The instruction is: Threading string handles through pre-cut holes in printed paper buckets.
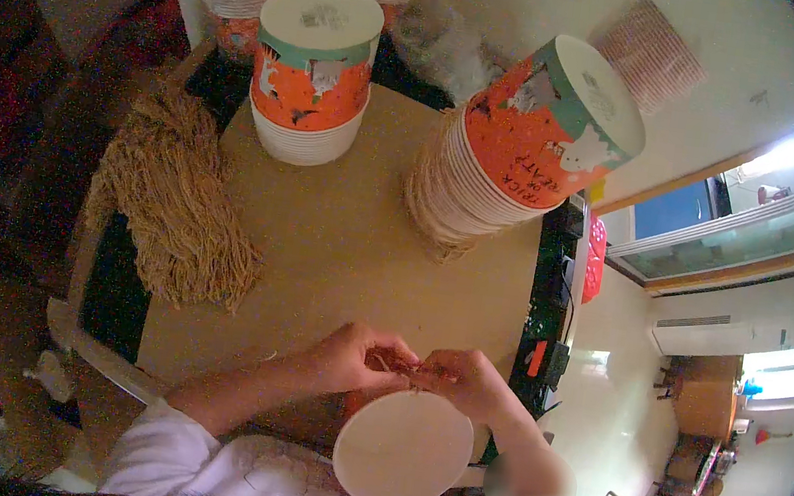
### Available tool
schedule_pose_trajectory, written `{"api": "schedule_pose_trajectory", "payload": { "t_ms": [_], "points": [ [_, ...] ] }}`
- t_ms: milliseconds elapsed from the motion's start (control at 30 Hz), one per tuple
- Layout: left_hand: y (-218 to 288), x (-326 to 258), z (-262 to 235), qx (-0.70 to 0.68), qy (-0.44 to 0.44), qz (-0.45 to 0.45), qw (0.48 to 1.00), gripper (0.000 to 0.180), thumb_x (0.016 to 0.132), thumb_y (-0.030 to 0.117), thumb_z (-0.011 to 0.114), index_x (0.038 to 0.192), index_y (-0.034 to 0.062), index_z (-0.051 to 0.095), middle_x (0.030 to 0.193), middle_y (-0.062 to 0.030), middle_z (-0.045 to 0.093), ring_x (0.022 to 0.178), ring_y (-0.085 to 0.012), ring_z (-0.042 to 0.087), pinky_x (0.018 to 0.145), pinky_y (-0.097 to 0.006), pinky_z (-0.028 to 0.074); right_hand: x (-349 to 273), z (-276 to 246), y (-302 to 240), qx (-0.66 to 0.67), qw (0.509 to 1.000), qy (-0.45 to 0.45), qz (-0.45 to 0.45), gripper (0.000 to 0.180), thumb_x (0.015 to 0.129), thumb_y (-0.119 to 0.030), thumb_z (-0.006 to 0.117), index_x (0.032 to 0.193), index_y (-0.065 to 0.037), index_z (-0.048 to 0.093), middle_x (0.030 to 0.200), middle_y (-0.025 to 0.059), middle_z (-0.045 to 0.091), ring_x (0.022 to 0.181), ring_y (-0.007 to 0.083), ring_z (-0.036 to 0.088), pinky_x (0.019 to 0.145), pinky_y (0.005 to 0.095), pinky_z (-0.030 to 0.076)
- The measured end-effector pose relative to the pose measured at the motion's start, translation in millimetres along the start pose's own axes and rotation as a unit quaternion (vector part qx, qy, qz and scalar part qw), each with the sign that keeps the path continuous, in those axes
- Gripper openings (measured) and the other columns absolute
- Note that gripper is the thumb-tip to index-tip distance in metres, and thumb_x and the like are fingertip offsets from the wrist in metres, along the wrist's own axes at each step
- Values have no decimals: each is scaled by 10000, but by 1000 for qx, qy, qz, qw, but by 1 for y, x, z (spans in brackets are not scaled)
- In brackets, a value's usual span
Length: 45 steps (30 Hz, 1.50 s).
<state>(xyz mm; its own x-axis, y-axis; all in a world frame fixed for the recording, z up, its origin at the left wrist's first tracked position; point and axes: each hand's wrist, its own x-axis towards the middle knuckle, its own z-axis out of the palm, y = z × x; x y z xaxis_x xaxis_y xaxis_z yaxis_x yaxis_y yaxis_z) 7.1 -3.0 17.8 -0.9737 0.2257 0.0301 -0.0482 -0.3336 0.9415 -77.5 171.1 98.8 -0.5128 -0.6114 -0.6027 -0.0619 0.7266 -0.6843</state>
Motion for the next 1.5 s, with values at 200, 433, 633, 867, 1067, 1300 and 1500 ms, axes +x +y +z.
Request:
{"api": "schedule_pose_trajectory", "payload": {
  "t_ms": [200,433,633,867,1067,1300,1500],
  "points": [
    [6,2,1,54,14,-26,998,181,767,63,676,923,-2,610,843,-75,654,797,-112,610,739,-261,498,0,-1,3,41,998,3,47,102,794,-94,650,823,2,638,698,7,619,658,47,541,576,193,440],
    [5,1,1,56,43,-29,997,133,758,67,661,864,9,606,777,-65,642,740,-108,606,692,-251,498,1,-2,11,60,998,-14,22,68,804,-69,623,824,-5,634,714,-4,616,678,45,549,598,187,442],
    [1,2,1,50,1,-41,998,172,764,49,638,926,15,593,849,-65,640,817,-127,611,748,-270,501,0,-1,12,56,998,-26,8,51,807,-47,604,822,-4,627,747,12,622,710,55,559,633,191,447],
    [0,1,-2,3,21,-34,999,136,753,29,637,883,1,609,768,-42,634,686,-81,579,641,-232,485,0,-1,13,88,996,-21,-13,47,799,-27,596,826,3,621,750,21,619,728,76,565,658,200,452],
    [1,1,-4,-54,19,-89,994,128,769,27,645,887,-8,615,779,-38,638,722,-87,586,674,-233,489,-1,4,-4,77,997,-4,-6,56,799,-45,608,821,5,621,744,23,616,719,80,565,653,206,448],
    [1,4,-2,-73,4,-44,996,130,774,44,652,885,-13,615,788,-47,641,701,-79,584,643,-221,488,0,6,1,30,998,20,-55,74,801,-86,631,808,-12,630,720,13,619,689,67,562,631,213,441],
    [-1,8,-4,-49,19,-90,994,110,774,48,654,860,-12,622,757,-45,635,671,-81,577,624,-226,485,1,5,2,-4,999,19,-40,187,807,-219,660,836,-35,640,696,19,605,654,90,529,598,258,428]
  ]
}}
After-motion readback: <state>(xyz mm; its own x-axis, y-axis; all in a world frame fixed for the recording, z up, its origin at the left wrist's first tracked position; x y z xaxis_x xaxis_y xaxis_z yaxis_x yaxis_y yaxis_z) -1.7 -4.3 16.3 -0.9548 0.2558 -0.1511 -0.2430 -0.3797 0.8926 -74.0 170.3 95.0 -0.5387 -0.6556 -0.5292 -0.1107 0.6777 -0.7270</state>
